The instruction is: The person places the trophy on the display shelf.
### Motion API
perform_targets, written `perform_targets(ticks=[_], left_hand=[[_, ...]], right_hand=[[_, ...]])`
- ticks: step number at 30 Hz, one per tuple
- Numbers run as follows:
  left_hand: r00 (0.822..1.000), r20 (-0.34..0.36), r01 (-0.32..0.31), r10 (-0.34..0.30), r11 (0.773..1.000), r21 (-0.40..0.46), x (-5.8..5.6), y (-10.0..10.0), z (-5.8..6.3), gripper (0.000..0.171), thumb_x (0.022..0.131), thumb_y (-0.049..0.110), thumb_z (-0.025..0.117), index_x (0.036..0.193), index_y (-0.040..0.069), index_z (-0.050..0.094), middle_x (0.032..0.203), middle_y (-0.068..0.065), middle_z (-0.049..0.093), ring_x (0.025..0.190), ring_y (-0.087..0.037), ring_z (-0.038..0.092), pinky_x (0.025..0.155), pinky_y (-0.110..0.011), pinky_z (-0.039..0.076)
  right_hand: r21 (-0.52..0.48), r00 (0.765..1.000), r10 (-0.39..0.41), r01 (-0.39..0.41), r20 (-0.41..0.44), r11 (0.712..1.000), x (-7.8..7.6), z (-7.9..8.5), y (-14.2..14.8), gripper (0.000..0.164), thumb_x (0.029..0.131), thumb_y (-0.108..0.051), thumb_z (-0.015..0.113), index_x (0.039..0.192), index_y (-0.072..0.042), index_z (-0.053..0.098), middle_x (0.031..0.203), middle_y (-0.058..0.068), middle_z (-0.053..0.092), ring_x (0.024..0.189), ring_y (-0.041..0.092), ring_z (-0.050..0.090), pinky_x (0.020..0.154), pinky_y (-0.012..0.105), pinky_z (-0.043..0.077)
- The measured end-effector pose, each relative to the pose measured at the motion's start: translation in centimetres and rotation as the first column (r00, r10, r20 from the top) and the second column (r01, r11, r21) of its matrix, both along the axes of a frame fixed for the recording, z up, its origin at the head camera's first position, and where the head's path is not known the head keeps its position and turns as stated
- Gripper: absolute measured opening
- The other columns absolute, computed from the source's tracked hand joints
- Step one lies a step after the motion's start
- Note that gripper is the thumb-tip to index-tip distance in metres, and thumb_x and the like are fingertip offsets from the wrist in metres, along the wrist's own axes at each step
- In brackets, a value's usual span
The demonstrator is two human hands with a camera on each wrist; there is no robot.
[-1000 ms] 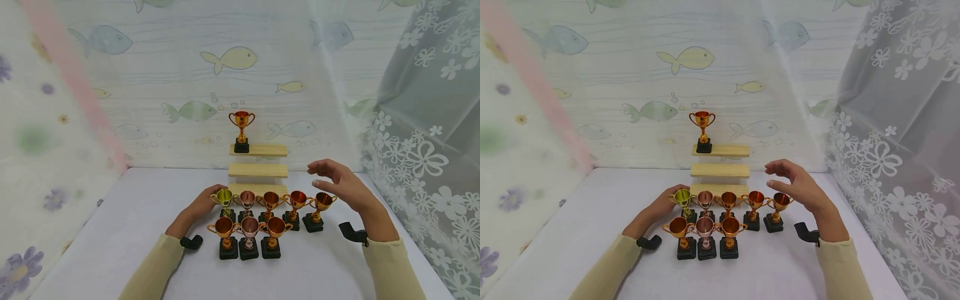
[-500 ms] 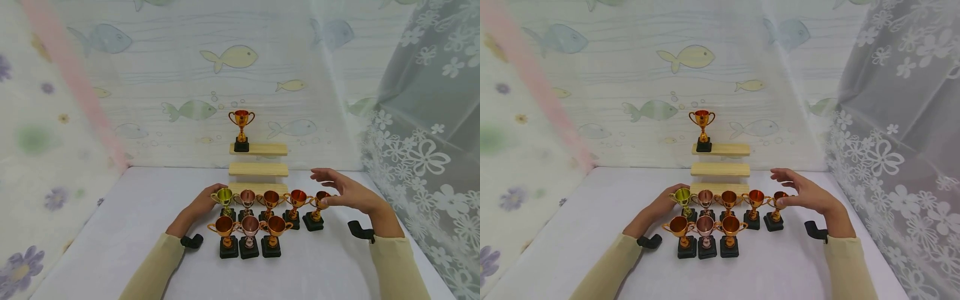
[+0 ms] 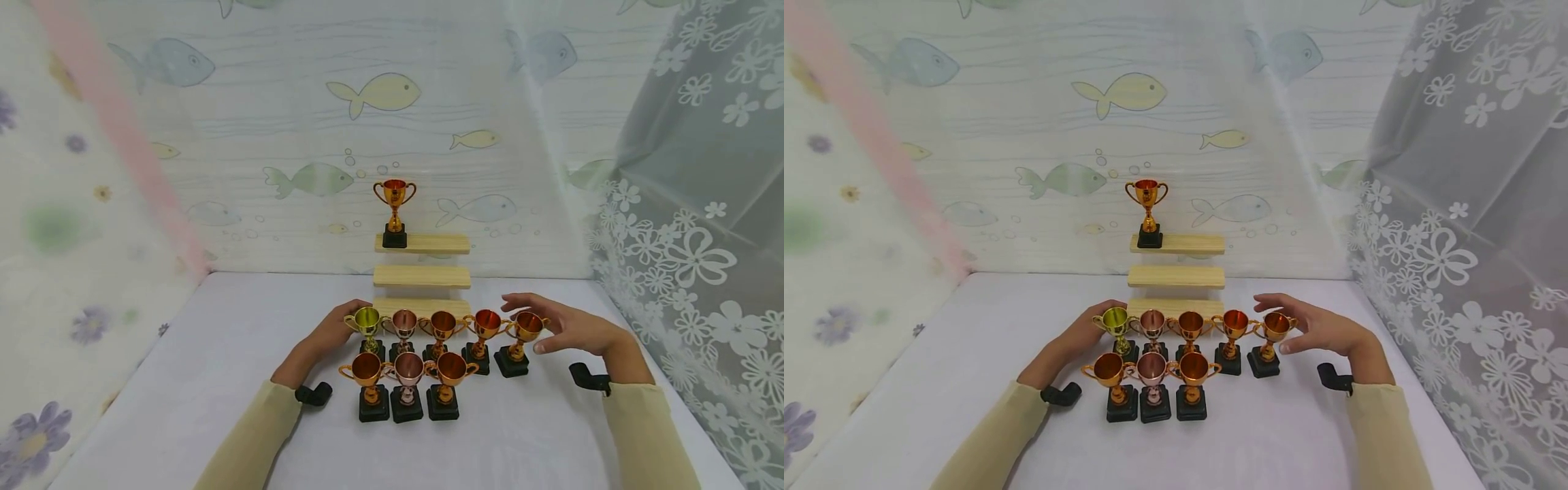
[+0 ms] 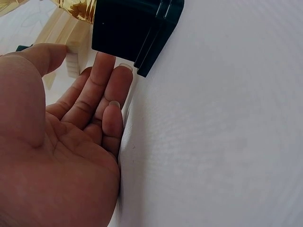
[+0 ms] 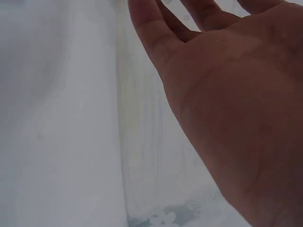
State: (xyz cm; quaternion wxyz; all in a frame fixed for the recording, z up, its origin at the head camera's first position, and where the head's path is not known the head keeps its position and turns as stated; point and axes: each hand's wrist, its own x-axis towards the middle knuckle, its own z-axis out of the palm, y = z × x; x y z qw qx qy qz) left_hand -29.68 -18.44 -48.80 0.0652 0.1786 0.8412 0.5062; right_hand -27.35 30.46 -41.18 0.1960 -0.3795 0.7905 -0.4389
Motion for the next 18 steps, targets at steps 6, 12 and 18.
perform_targets(ticks=[6,12,18], left_hand=[[1.0,0.006,0.005,-0.005,1.0,0.005,-0.1,-0.1,0.0,0.032,0.104,0.026,0.053,0.132,0.013,0.06,0.13,-0.005,0.063,0.13,-0.026,0.05,0.112,-0.052,0.034],[1.0,-0.002,0.008,-0.008,1.0,0.011,0.0,-0.1,-0.1,0.031,0.104,0.024,0.053,0.132,0.012,0.06,0.13,-0.006,0.063,0.129,-0.027,0.051,0.111,-0.053,0.035],[1.0,-0.001,0.006,-0.006,1.0,0.014,-0.2,0.0,-0.1,0.034,0.104,0.023,0.053,0.134,0.008,0.059,0.132,-0.01,0.062,0.131,-0.03,0.05,0.112,-0.054,0.033]], right_hand=[[0.017,0.989,-0.01,0.007,0.15,1.0,-0.3,-1.4,0.0,0.06,0.089,-0.002,0.069,0.144,-0.01,0.047,0.141,0.018,0.054,0.126,0.019,0.055,0.101,0.053,0.044],[-0.013,0.983,-0.017,0.019,0.184,1.0,-0.8,-2.5,-0.2,0.042,0.089,-0.001,0.07,0.13,-0.001,0.06,0.126,0.024,0.064,0.117,0.022,0.062,0.095,0.032,0.049],[0.011,0.984,-0.07,0.069,0.166,0.998,-0.9,-2.5,-0.5,0.038,0.088,-0.005,0.072,0.125,-0.001,0.063,0.12,0.023,0.067,0.108,0.023,0.065,0.091,0.034,0.05]])
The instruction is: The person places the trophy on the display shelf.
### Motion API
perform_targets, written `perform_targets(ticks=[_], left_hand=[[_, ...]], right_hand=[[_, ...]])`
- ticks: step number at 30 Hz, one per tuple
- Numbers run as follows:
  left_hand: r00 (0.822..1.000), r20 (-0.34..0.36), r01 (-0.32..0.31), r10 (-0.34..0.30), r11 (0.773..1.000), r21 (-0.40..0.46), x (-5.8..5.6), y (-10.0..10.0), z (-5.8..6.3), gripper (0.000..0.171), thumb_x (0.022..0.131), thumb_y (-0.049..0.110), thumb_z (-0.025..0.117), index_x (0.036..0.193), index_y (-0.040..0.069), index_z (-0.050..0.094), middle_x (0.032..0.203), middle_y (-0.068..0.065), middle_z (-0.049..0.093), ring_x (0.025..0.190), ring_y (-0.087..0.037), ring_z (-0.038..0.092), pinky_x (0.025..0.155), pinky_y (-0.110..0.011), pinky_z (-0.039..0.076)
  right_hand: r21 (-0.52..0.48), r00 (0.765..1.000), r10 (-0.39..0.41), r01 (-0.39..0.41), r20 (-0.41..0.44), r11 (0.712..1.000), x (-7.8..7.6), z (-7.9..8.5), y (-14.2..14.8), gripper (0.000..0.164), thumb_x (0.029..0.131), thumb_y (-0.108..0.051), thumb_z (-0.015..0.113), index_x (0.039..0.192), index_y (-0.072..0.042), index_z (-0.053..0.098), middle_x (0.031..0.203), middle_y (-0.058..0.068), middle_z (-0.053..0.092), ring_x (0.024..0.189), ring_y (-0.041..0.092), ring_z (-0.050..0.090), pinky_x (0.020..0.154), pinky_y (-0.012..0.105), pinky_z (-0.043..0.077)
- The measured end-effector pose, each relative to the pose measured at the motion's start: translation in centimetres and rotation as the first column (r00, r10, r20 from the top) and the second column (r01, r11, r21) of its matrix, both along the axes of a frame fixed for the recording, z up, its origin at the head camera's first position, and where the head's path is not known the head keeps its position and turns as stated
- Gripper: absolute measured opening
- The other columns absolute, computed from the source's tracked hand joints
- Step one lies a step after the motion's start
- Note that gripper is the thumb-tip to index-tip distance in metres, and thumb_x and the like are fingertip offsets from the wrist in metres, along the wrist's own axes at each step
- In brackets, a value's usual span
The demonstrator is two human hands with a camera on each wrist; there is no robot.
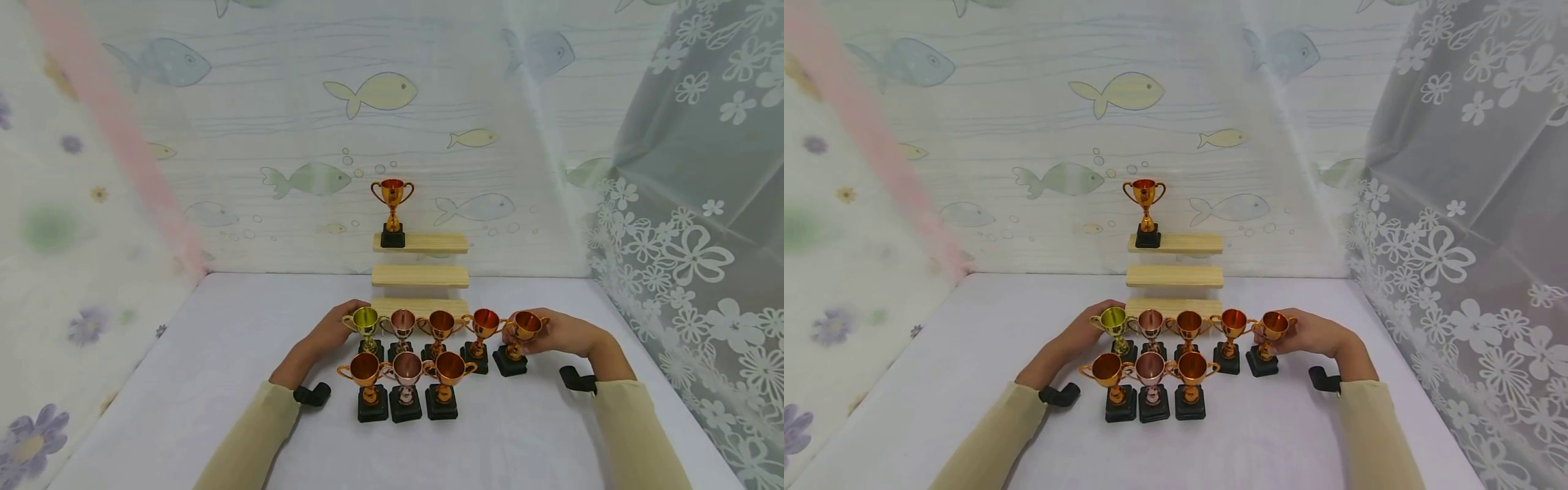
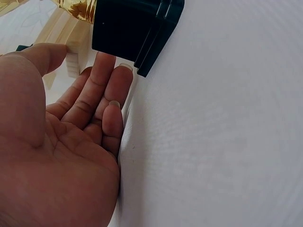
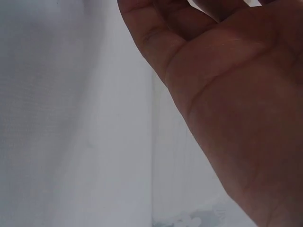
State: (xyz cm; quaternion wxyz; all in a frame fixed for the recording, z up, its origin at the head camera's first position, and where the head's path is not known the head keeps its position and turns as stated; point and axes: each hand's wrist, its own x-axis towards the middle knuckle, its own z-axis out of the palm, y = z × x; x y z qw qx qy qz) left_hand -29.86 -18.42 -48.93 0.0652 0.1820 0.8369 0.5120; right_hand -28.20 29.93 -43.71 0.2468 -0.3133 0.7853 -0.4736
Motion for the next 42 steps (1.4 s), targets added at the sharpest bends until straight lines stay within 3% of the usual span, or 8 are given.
perform_targets(ticks=[5,11,14,21,27,35,42], left_hand=[[1.0,0.002,0.014,-0.014,1.0,-0.014,0.2,0.1,0.3,0.035,0.105,0.021,0.051,0.135,0.005,0.057,0.134,-0.013,0.06,0.133,-0.033,0.047,0.113,-0.055,0.032],[1.0,-0.007,0.026,-0.026,0.999,-0.036,2.0,0.4,3.1,0.034,0.104,0.021,0.052,0.133,0.003,0.058,0.133,-0.015,0.06,0.133,-0.035,0.048,0.112,-0.056,0.033],[1.0,-0.013,0.024,-0.025,0.999,-0.031,2.5,0.5,3.6,0.034,0.104,0.021,0.053,0.132,0.002,0.059,0.133,-0.015,0.06,0.133,-0.036,0.048,0.112,-0.056,0.033],[1.0,-0.019,0.011,-0.011,1.0,-0.027,0.3,0.0,0.3,0.032,0.105,0.022,0.052,0.133,0.008,0.059,0.133,-0.011,0.06,0.133,-0.031,0.048,0.112,-0.055,0.032],[1.0,-0.023,-0.001,0.0,1.0,-0.023,0.5,0.0,0.3,0.031,0.104,0.026,0.053,0.13,0.012,0.061,0.131,-0.007,0.062,0.131,-0.028,0.049,0.112,-0.053,0.033],[0.999,-0.036,0.007,-0.007,1.0,-0.006,0.5,0.1,0.2,0.032,0.104,0.021,0.052,0.132,0.007,0.059,0.133,-0.013,0.06,0.131,-0.033,0.049,0.111,-0.057,0.033],[0.999,-0.031,0.009,-0.01,0.999,-0.038,0.2,-0.1,0.1,0.032,0.104,0.028,0.052,0.131,0.013,0.061,0.133,-0.007,0.061,0.133,-0.029,0.048,0.113,-0.055,0.033]], right_hand=[[0.024,0.999,-0.036,0.036,0.006,0.999,0.0,-0.2,0.0,0.038,0.088,-0.008,0.073,0.124,-0.003,0.065,0.118,0.018,0.069,0.105,0.022,0.065,0.089,0.034,0.05],[0.005,0.999,-0.028,0.028,0.027,1.0,-0.2,-0.3,0.0,0.038,0.089,-0.008,0.073,0.125,-0.003,0.064,0.119,0.018,0.068,0.108,0.024,0.065,0.092,0.033,0.05],[-0.013,1.0,-0.008,0.009,0.02,1.0,-0.2,-0.4,-0.1,0.037,0.089,-0.008,0.072,0.125,-0.004,0.064,0.118,0.018,0.068,0.107,0.025,0.064,0.092,0.034,0.05],[-0.045,1.0,0.018,-0.017,0.016,0.999,-0.5,-0.9,0.2,0.036,0.088,-0.005,0.071,0.124,-0.001,0.065,0.118,0.02,0.067,0.108,0.025,0.064,0.092,0.035,0.05],[-0.072,1.0,0.013,-0.012,0.016,0.997,-0.5,-1.1,0.5,0.031,0.089,-0.002,0.069,0.12,-0.001,0.066,0.115,0.021,0.068,0.108,0.028,0.064,0.093,0.034,0.049],[-0.088,1.0,-0.01,0.01,-0.004,0.996,-0.6,-1.1,0.8,0.028,0.09,-0.001,0.067,0.119,-0.002,0.067,0.115,0.021,0.068,0.109,0.028,0.064,0.096,0.032,0.048],[-0.133,0.999,-0.043,0.042,-0.002,0.99,-0.8,-1.1,1.4,0.027,0.092,0.001,0.064,0.119,0.002,0.065,0.113,0.022,0.067,0.108,0.026,0.064,0.095,0.031,0.049]])
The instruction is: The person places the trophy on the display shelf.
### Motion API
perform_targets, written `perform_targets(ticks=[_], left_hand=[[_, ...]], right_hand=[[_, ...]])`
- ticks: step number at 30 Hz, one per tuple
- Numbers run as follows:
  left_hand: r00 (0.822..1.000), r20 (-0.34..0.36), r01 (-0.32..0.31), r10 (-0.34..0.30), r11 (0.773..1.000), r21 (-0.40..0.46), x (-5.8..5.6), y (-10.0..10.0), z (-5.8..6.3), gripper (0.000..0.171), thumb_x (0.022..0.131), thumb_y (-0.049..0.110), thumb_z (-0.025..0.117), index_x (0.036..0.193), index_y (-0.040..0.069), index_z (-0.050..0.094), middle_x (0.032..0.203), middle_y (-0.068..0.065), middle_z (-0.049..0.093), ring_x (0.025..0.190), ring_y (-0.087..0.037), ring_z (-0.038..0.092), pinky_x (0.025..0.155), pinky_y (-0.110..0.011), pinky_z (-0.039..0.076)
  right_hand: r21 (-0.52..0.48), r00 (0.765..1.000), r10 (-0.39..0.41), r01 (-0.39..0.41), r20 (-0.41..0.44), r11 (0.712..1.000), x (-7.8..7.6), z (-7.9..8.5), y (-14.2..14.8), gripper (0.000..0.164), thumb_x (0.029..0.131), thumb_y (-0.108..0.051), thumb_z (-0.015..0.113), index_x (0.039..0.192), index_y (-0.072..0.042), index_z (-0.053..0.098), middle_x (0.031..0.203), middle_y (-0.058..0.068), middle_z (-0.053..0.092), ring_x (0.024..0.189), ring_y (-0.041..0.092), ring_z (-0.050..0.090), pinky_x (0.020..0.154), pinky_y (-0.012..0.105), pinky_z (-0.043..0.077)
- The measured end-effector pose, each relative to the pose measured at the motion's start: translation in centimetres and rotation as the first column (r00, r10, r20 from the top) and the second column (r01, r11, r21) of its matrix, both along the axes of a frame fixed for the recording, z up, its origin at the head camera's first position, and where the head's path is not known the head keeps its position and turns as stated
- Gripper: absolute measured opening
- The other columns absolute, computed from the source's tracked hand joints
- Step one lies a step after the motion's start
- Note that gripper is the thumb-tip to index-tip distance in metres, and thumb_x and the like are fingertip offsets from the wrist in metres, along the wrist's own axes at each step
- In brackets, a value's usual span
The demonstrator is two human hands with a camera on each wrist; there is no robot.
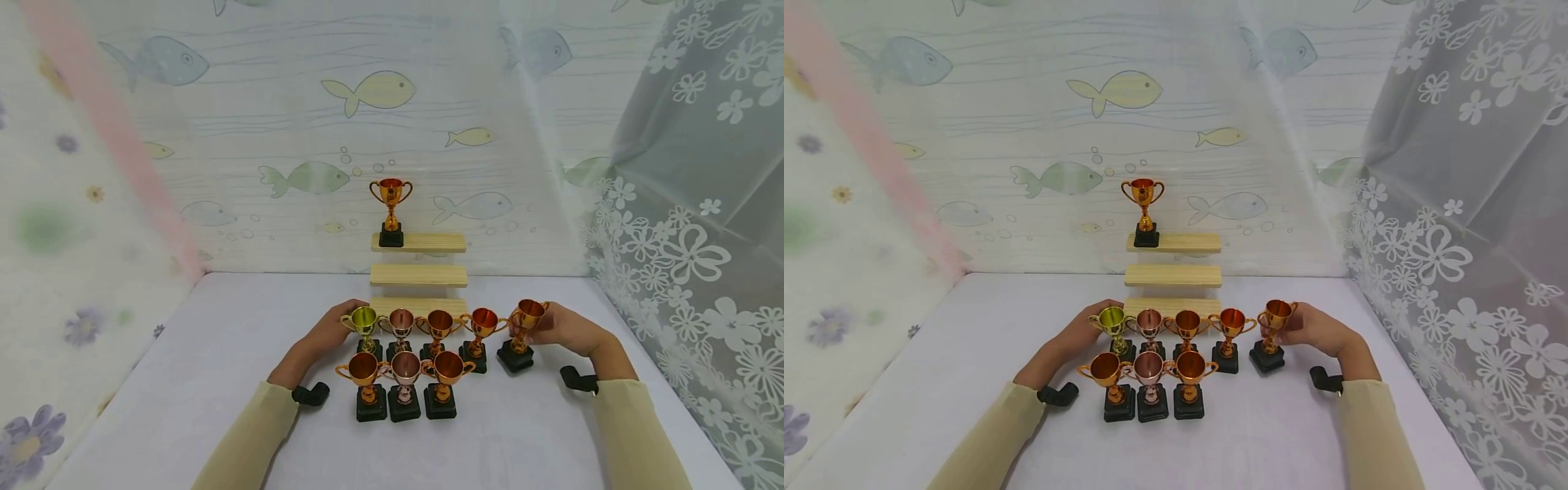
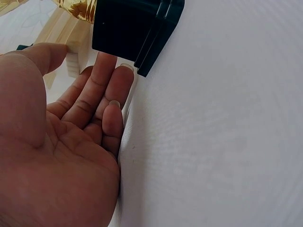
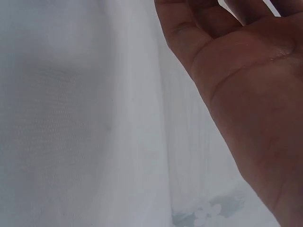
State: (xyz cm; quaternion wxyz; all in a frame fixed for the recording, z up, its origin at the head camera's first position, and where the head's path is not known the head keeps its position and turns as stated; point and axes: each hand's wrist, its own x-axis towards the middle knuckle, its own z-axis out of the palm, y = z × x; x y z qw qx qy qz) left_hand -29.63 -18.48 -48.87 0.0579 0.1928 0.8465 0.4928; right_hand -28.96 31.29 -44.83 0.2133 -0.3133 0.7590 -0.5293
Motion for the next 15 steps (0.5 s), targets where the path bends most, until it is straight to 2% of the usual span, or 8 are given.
perform_targets(ticks=[9,15], left_hand=[[1.0,-0.006,0.007,-0.007,1.0,0.007,-0.2,-0.12,-0.23,0.031,0.104,0.03,0.052,0.129,0.013,0.061,0.13,-0.005,0.062,0.13,-0.027,0.05,0.111,-0.053,0.035],[1.0,0.007,0.002,-0.002,1.0,0.013,-0.23,-0.09,-0.22,0.029,0.105,0.028,0.051,0.129,0.014,0.061,0.131,-0.005,0.062,0.131,-0.026,0.049,0.112,-0.052,0.034]], right_hand=[[-0.091,0.998,-0.037,0.033,-0.042,0.995,-0.02,0.37,0.27,0.026,0.09,0.003,0.065,0.116,0.006,0.062,0.109,0.018,0.068,0.103,0.024,0.066,0.09,0.035,0.054],[-0.043,0.988,-0.142,0.14,-0.061,0.989,0.24,0.74,0.13,0.027,0.091,-0.003,0.068,0.117,0.003,0.063,0.108,0.012,0.07,0.1,0.02,0.068,0.088,0.032,0.055]])
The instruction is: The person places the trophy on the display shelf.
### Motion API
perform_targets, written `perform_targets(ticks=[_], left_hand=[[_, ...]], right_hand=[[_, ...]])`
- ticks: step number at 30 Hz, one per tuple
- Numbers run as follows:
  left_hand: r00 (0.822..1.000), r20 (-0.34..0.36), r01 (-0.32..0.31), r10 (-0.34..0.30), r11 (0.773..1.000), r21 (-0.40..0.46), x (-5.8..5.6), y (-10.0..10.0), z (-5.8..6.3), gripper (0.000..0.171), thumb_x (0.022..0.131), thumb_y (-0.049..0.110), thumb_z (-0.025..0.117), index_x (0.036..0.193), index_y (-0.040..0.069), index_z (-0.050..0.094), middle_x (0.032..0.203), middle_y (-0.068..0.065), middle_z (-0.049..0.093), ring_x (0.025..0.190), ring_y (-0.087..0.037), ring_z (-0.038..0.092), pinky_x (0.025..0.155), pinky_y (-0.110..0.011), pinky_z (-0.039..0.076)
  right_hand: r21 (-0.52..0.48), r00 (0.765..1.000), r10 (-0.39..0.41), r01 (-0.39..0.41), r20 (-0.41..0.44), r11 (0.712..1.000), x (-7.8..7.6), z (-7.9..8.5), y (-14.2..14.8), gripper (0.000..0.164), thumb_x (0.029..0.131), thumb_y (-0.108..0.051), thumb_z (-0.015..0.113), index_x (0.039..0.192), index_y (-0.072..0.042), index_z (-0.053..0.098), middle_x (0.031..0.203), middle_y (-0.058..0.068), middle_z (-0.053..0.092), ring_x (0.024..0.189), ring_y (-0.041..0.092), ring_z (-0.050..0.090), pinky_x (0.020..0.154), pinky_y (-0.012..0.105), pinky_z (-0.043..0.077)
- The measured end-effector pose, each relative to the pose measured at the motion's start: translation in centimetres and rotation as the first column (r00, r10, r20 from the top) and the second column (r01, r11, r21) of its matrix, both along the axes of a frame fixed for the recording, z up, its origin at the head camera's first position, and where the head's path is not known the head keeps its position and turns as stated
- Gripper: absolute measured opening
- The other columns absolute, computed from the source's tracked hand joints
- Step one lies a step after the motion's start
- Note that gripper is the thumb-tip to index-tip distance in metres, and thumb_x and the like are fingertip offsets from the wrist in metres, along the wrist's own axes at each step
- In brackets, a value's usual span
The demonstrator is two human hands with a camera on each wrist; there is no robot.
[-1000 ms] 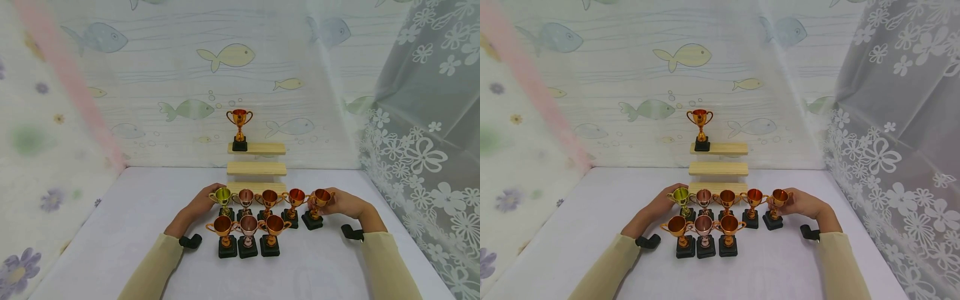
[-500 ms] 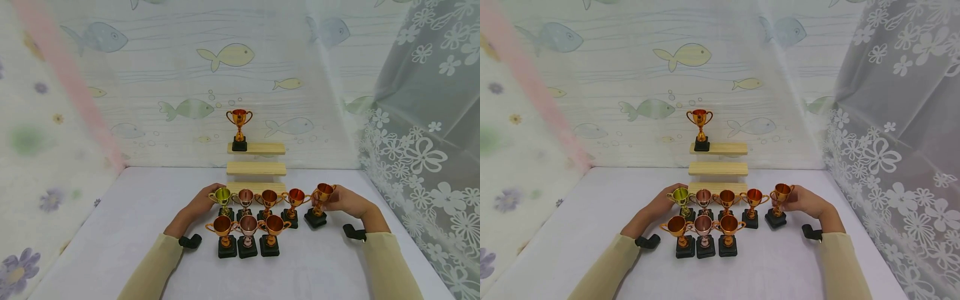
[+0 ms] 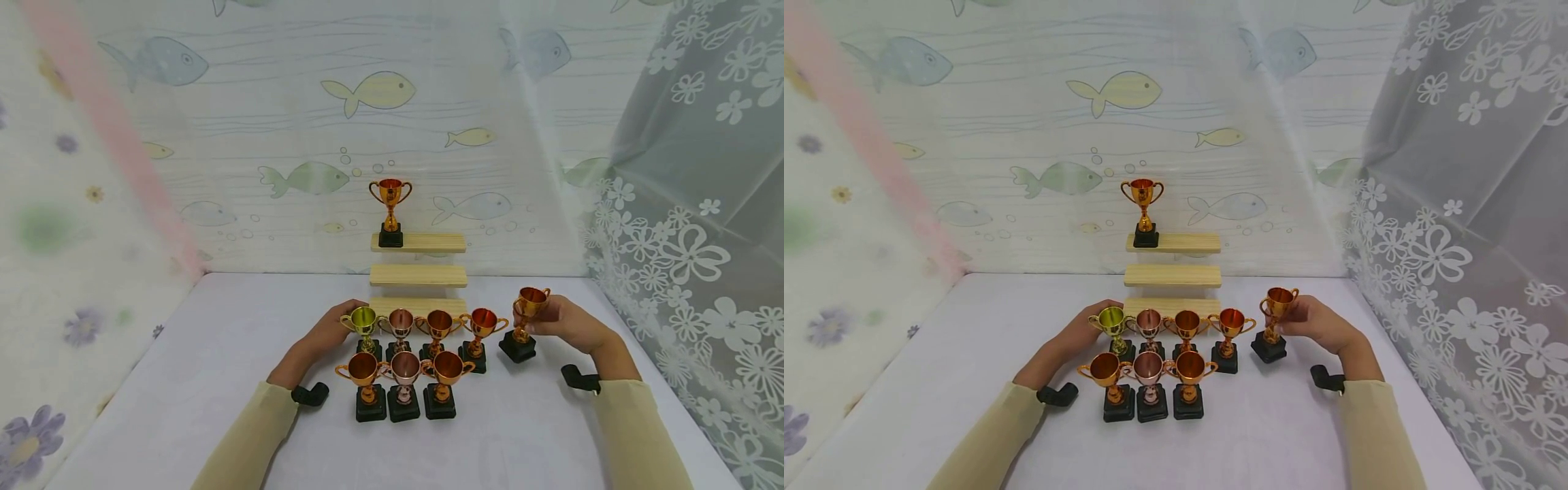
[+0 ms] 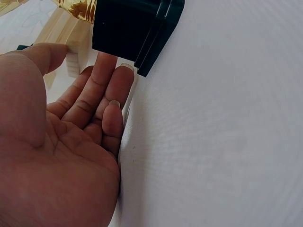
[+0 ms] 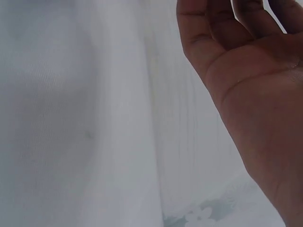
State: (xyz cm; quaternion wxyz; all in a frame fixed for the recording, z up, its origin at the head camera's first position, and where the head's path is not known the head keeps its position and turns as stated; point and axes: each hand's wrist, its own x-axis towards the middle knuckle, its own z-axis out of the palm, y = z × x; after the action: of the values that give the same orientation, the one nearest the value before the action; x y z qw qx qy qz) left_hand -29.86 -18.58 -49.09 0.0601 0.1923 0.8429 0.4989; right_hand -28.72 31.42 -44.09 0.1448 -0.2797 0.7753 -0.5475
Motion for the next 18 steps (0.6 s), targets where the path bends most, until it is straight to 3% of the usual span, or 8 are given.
perform_targets(ticks=[8,18], left_hand=[[1.0,-0.017,0.008,-0.009,1.0,-0.02,-0.1,0.0,0.0,0.032,0.104,0.029,0.052,0.131,0.013,0.061,0.133,-0.006,0.061,0.134,-0.029,0.048,0.113,-0.054,0.032],[1.0,-0.009,0.008,-0.008,1.0,-0.017,0.0,0.0,0.2,0.03,0.104,0.027,0.052,0.13,0.013,0.061,0.131,-0.006,0.062,0.131,-0.027,0.05,0.112,-0.053,0.034]], right_hand=[[-0.053,0.998,-0.045,0.042,-0.049,0.998,0.5,1.5,-1.0,0.022,0.092,0.0,0.066,0.113,0.009,0.063,0.102,0.01,0.071,0.094,0.02,0.068,0.086,0.037,0.056],[-0.106,0.968,-0.222,0.21,-0.117,0.972,0.8,3.2,-2.5,0.026,0.095,-0.005,0.067,0.115,0.011,0.062,0.105,0.013,0.07,0.096,0.019,0.07,0.086,0.031,0.055]])
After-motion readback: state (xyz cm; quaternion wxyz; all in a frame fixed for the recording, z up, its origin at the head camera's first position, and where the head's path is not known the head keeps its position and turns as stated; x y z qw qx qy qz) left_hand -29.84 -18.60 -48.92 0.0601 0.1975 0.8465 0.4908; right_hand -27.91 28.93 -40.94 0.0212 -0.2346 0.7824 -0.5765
